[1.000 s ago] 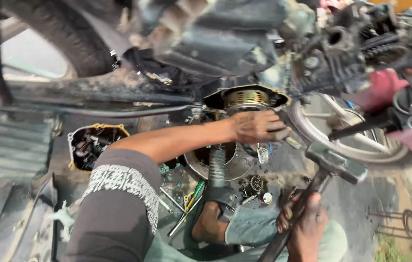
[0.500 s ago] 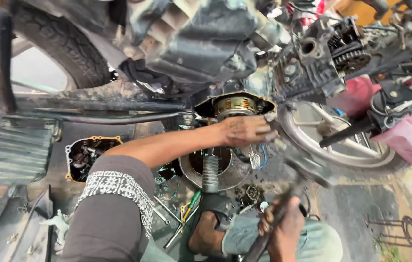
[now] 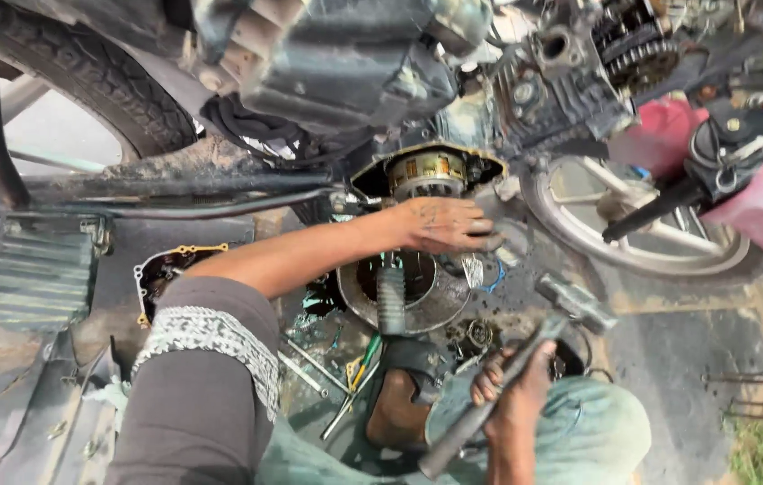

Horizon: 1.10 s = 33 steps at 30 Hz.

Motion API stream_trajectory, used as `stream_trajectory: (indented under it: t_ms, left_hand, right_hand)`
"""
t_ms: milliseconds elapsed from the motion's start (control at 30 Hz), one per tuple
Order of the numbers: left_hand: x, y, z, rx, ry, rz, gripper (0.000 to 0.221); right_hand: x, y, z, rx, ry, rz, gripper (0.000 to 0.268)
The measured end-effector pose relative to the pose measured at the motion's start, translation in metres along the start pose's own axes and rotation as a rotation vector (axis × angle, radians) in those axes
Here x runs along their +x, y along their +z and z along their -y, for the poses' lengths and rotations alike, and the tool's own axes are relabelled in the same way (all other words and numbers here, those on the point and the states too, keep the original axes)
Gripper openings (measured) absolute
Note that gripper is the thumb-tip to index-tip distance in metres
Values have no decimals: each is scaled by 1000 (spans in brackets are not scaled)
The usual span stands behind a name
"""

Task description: The person sits on the ground beside a motorcycle with the engine side cover removed and works on the exposed clutch assembly. They hold a hammer in one hand and tap and reposition parts around the clutch, then use a screwdriver to work on the clutch components, handling small parts and fasteners.

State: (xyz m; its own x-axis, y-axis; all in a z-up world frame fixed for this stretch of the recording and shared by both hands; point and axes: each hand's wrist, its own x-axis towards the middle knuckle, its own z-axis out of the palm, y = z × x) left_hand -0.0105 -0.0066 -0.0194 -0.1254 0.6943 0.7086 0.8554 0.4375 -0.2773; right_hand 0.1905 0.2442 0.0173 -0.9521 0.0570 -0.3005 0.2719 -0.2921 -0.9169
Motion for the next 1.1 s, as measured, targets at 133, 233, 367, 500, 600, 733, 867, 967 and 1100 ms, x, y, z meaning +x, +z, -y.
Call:
stream_trajectory:
  t_ms: [133, 233, 367, 500, 600, 733, 867, 967, 1100]
  left_hand:
    - [5, -6, -49, -117, 182, 400, 49]
    - [-27, 32, -106, -214, 229, 414, 45]
    - [-49, 29, -181, -277, -56, 695, 27]
    - [-68, -8, -230, 49, 34, 309, 11]
    - [-77, -1, -252, -514, -489, 867, 12]
    - [-202, -5, -283, -728, -787, 1124, 7]
    - [-201, 15, -312, -592, -814, 1008, 8]
    - [-253, 46, -353, -490, -822, 922, 9]
    - [-359, 111, -389, -332, -822, 783, 11]
  right_hand:
    - [31, -44, -75, 213, 198, 24, 56]
    - [79, -93, -159, 388, 478, 97, 46]
    - [105, -113, -221, 277, 797, 101, 22]
    - [56, -74, -206, 352, 954, 63, 17]
    - [50, -66, -210, 190, 968, 179, 16]
    - [67, -66, -245, -122, 898, 441, 8]
    - [67, -47, -263, -576, 901, 571, 16]
    - [85, -45, -312, -1069, 526, 788, 32]
    - [111, -43, -382, -1687, -105, 1016, 57]
